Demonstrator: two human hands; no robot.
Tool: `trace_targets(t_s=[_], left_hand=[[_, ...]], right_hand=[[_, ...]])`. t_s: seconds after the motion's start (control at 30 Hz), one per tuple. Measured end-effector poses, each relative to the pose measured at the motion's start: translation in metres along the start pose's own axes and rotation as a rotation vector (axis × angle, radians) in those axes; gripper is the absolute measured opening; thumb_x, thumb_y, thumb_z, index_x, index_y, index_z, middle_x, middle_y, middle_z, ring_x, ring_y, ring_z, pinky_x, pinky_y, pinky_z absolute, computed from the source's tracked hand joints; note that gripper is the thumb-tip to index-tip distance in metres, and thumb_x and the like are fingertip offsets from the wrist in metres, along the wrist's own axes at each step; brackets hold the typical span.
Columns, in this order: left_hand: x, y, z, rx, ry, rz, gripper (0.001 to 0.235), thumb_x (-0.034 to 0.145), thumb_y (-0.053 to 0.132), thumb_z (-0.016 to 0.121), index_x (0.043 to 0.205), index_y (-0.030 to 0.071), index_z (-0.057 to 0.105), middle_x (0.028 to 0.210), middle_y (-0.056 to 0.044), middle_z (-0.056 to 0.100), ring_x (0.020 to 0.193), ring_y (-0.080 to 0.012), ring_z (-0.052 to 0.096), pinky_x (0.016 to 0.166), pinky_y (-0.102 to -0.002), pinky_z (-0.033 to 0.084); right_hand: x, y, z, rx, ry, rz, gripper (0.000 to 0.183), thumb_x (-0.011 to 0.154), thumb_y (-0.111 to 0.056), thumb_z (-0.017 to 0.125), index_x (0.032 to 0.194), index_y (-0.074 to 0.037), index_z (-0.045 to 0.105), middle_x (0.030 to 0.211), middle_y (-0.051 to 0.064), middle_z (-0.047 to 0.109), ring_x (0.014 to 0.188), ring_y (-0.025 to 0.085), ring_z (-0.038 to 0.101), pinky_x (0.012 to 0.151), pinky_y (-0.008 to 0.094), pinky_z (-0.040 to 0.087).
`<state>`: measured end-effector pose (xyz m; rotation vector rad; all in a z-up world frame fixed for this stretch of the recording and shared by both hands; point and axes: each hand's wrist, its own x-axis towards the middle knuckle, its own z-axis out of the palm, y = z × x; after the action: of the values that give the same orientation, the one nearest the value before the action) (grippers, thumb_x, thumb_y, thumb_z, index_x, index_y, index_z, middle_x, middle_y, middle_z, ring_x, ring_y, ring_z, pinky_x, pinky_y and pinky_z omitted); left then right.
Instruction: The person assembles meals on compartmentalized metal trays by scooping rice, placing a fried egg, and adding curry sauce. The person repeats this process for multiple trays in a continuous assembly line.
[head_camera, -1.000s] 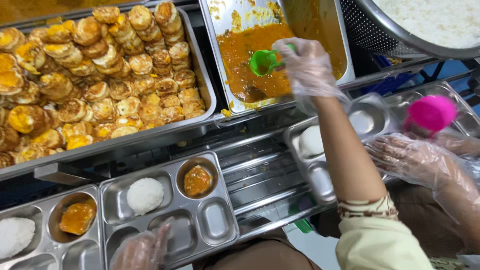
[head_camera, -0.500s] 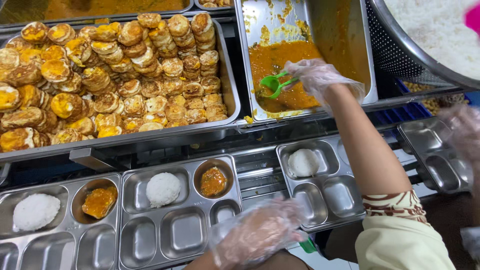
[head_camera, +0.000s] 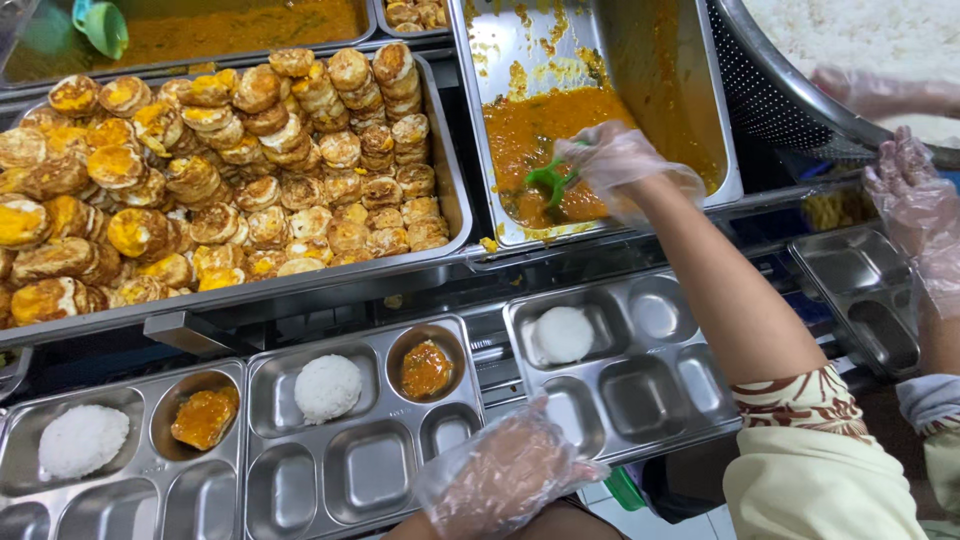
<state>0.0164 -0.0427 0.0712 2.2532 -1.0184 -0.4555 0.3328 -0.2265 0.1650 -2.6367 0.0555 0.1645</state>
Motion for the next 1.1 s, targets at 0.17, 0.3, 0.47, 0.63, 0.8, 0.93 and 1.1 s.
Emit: trace_targets(t_s=[0.17, 0.3, 0.47, 0.63, 0.8, 0.93, 1.1], left_hand=[[-0.015, 0.0, -0.015, 0.023, -0.033, -0.032, 0.042, 0.108, 0.041, 0.049, 0.125, 0.006, 0.065, 0.12, -0.015, 0.068, 0.113, -0.0321, 0.063, 0.103, -0.046, 0.045], [-0.025, -0.001, -0.052, 0.066, -0.051, -0.044, 0.037, 0.107, 0.037, 0.051, 0.125, 0.009, 0.065, 0.117, -0.014, 0.069, 0.108, -0.03, 0.065, 0.096, -0.044, 0.05], [-0.054, -0.035, -0.139, 0.274, 0.044, -0.14, 0.031, 0.106, 0.034, 0.052, 0.126, 0.012, 0.064, 0.114, -0.011, 0.07, 0.101, -0.0274, 0.068, 0.087, -0.042, 0.055], [-0.057, -0.126, -0.226, 0.532, 0.543, -0.23, 0.033, 0.1, 0.039, 0.061, 0.111, 0.011, 0.073, 0.104, -0.01, 0.074, 0.095, -0.0262, 0.07, 0.09, -0.043, 0.056], [0.009, -0.227, -0.268, 0.635, 0.414, -0.341, 0.035, 0.089, 0.045, 0.069, 0.114, 0.021, 0.074, 0.115, -0.011, 0.072, 0.113, -0.0335, 0.065, 0.098, -0.048, 0.051], [0.077, -0.286, -0.276, 0.726, 0.02, -0.472, 0.057, 0.085, 0.056, 0.074, 0.126, 0.018, 0.067, 0.129, -0.011, 0.066, 0.122, -0.0323, 0.061, 0.102, -0.047, 0.05], [0.102, -0.314, -0.27, 0.796, 0.027, -0.511, 0.066, 0.078, 0.061, 0.077, 0.123, 0.013, 0.067, 0.126, -0.011, 0.07, 0.124, -0.03, 0.064, 0.104, -0.044, 0.053]], right_hand=[[-0.016, 0.005, -0.018, 0.199, 0.074, -0.016, 0.039, 0.101, -0.053, 0.064, 0.116, -0.02, 0.078, 0.101, 0.003, 0.076, 0.084, 0.013, 0.062, 0.075, 0.033, 0.047], [-0.026, 0.007, -0.035, -0.028, 0.035, 0.197, 0.037, 0.108, -0.054, 0.05, 0.128, -0.03, 0.072, 0.092, 0.006, 0.07, 0.072, 0.018, 0.06, 0.064, 0.036, 0.048], [-0.044, 0.03, -0.042, 0.474, 0.032, 0.19, 0.027, 0.105, -0.046, 0.058, 0.118, -0.026, 0.071, 0.076, -0.005, 0.063, 0.053, 0.009, 0.042, 0.047, 0.029, 0.031], [-0.059, 0.05, -0.036, 0.808, -0.006, 0.303, 0.023, 0.099, -0.042, 0.065, 0.106, -0.02, 0.07, 0.062, -0.004, 0.053, 0.037, 0.006, 0.03, 0.034, 0.026, 0.017], [-0.072, 0.043, -0.041, 0.864, -0.039, 0.26, 0.022, 0.095, -0.038, 0.065, 0.107, -0.021, 0.073, 0.064, -0.005, 0.06, 0.037, 0.005, 0.031, 0.034, 0.025, 0.017], [-0.077, 0.043, -0.047, 0.862, -0.024, 0.31, 0.023, 0.096, -0.038, 0.064, 0.107, -0.02, 0.072, 0.066, -0.005, 0.065, 0.036, 0.006, 0.03, 0.035, 0.025, 0.017], [-0.071, 0.049, -0.04, 0.969, -0.016, 0.218, 0.026, 0.099, -0.038, 0.064, 0.112, -0.019, 0.076, 0.068, -0.01, 0.059, 0.043, 0.001, 0.03, 0.04, 0.021, 0.022]])
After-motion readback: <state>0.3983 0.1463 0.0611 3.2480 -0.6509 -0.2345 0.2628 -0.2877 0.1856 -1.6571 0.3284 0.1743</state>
